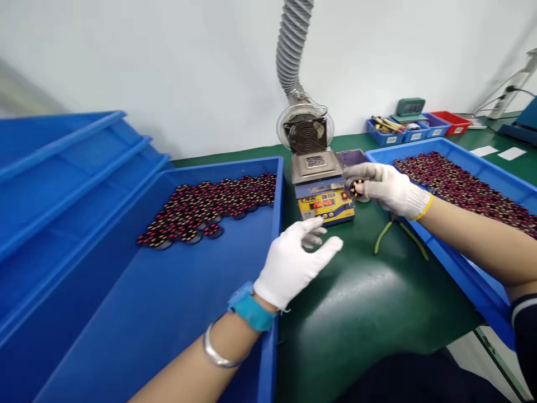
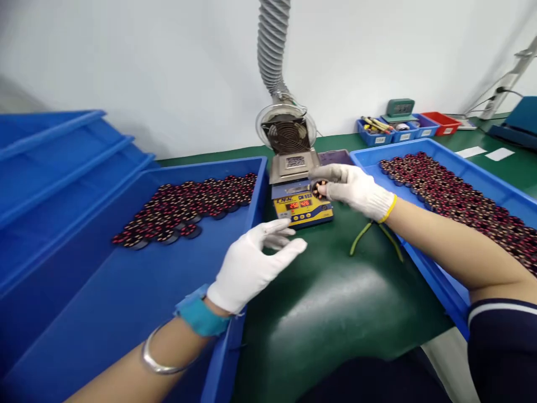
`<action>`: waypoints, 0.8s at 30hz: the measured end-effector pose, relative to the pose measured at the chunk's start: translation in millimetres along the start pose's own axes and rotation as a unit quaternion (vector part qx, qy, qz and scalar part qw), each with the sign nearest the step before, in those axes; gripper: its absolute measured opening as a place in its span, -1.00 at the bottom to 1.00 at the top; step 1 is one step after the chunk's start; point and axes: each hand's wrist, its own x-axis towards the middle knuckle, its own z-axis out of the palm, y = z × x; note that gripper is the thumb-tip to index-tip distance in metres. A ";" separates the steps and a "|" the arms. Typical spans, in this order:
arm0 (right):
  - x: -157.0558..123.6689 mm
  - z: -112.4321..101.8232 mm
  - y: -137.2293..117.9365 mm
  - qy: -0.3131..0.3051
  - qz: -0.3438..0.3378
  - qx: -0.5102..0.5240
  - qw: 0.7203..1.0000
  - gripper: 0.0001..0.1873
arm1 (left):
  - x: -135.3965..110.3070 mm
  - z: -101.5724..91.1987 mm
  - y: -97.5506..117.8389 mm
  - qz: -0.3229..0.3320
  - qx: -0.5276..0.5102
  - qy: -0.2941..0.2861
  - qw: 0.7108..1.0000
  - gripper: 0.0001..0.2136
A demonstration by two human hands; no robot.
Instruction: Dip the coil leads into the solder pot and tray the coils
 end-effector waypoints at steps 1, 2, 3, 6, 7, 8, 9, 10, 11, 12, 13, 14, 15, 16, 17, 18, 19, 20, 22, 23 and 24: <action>-4.4 13.1 3.7 -0.016 0.003 -0.005 1.000 -0.63 | -2.8 1.5 0.6 0.038 0.035 0.012 0.999 -0.51; -8.8 24.7 7.2 -0.032 0.008 -0.007 0.999 -0.62 | -5.0 2.8 1.1 0.070 0.067 0.022 0.995 -0.52; -13.0 34.2 10.6 -0.046 0.015 -0.005 0.999 -0.61 | -6.5 3.7 1.7 0.093 0.091 0.032 0.991 -0.54; -22.4 49.3 18.4 -0.073 0.037 -0.002 0.997 -0.58 | -8.2 4.7 3.4 0.111 0.128 0.051 0.984 -0.63; -24.1 50.9 19.9 -0.075 0.041 -0.004 0.996 -0.59 | -8.2 4.6 3.8 0.110 0.133 0.053 0.984 -0.68; -25.3 51.6 20.8 -0.073 0.041 -0.007 0.996 -0.60 | -8.2 4.6 4.0 0.112 0.136 0.055 0.983 -0.72; -25.9 51.9 21.3 -0.069 0.039 -0.009 0.997 -0.61 | -8.2 4.5 4.1 0.120 0.137 0.060 0.981 -0.75; -26.1 52.2 21.5 -0.065 0.037 -0.012 0.997 -0.62 | -8.4 4.6 3.8 0.132 0.138 0.065 0.979 -0.77; -26.2 52.6 21.5 -0.060 0.034 -0.014 0.998 -0.63 | -8.6 4.8 3.4 0.148 0.138 0.071 0.977 -0.78; -26.2 53.3 21.7 -0.055 0.032 -0.015 0.998 -0.63 | -8.9 5.0 2.7 0.166 0.138 0.078 0.973 -0.78; -26.3 54.0 21.9 -0.049 0.030 -0.015 0.998 -0.62 | -9.2 5.3 1.8 0.182 0.138 0.086 0.970 -0.79; -26.6 54.7 22.3 -0.045 0.028 -0.017 0.998 -0.62 | -9.5 5.6 0.8 0.195 0.138 0.093 0.967 -0.79; -27.0 55.3 22.8 -0.041 0.028 -0.020 0.999 -0.61 | -9.7 5.9 -0.4 0.205 0.140 0.098 0.964 -0.81; -27.7 55.6 23.4 -0.038 0.027 -0.025 0.999 -0.60 | -9.8 5.9 -1.5 0.215 0.140 0.103 0.961 -0.84; -28.6 55.7 24.1 -0.037 0.027 -0.033 0.998 -0.59 | -9.8 5.9 -2.6 0.224 0.140 0.105 0.959 -0.86; -29.6 55.9 24.7 -0.038 0.026 -0.043 0.998 -0.58 | -9.7 5.7 -3.5 0.233 0.138 0.104 0.957 -0.89; -30.6 56.1 25.2 -0.039 0.025 -0.053 0.997 -0.58 | -9.5 5.3 -4.2 0.239 0.135 0.099 0.957 -0.89; -31.7 56.6 25.7 -0.042 0.025 -0.062 0.997 -0.58 | -9.5 4.9 -4.4 0.242 0.130 0.090 0.957 -0.89; -33.3 58.8 26.9 -0.046 0.024 -0.068 0.996 -0.59 | -9.7 4.0 -3.6 0.235 0.121 0.074 0.962 -0.85; -33.7 60.1 27.5 -0.046 0.025 -0.065 0.997 -0.59 | -10.1 3.5 -2.7 0.227 0.117 0.067 0.965 -0.82; -33.6 61.2 28.1 -0.044 0.026 -0.060 0.997 -0.59 | -10.6 3.0 -1.7 0.218 0.113 0.061 0.967 -0.81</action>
